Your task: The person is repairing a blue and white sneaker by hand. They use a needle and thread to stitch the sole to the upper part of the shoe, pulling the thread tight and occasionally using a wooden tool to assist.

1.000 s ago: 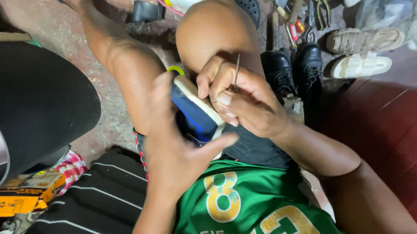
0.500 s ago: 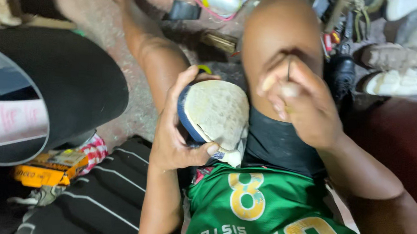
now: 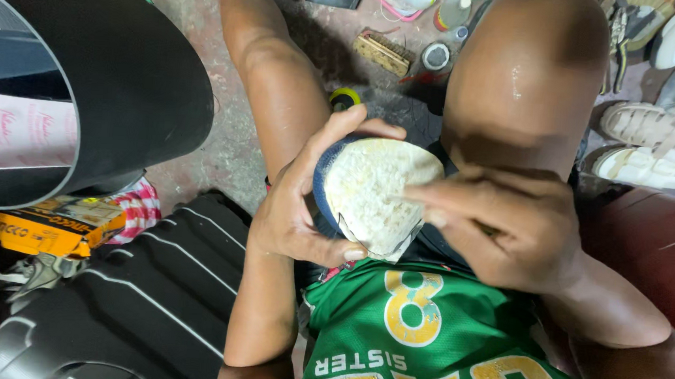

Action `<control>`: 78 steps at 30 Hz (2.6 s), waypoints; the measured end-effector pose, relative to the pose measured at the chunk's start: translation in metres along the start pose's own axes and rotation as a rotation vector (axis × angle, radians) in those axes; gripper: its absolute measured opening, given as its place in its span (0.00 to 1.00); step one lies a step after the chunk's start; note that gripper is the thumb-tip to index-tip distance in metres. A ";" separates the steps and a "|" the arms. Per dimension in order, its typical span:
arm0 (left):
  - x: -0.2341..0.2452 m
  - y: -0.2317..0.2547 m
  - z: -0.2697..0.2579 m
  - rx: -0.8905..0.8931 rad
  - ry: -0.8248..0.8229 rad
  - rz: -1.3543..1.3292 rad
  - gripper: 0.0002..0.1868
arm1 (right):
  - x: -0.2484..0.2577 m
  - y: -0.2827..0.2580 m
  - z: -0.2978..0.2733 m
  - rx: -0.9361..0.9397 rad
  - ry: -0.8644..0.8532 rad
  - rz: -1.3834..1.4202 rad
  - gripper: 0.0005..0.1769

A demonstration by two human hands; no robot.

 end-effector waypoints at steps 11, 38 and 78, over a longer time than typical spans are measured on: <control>0.001 0.011 -0.003 -0.083 -0.040 0.226 0.58 | -0.016 -0.024 0.018 0.113 -0.097 0.129 0.17; -0.032 0.015 0.033 0.123 0.008 0.615 0.56 | 0.034 -0.016 -0.002 0.048 -0.223 -0.288 0.23; -0.075 0.001 0.065 -0.029 0.028 1.166 0.38 | 0.055 -0.010 -0.027 0.145 -0.282 -0.647 0.25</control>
Point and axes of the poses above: each hand's wrist, its own z-axis towards the middle knuckle, its own x-axis out of the back of the hand, y = z × x, the point moved 3 cm from there along z, towards the middle knuckle, and after that the axes turned 6 degrees about -z, right-handed, at the moved point
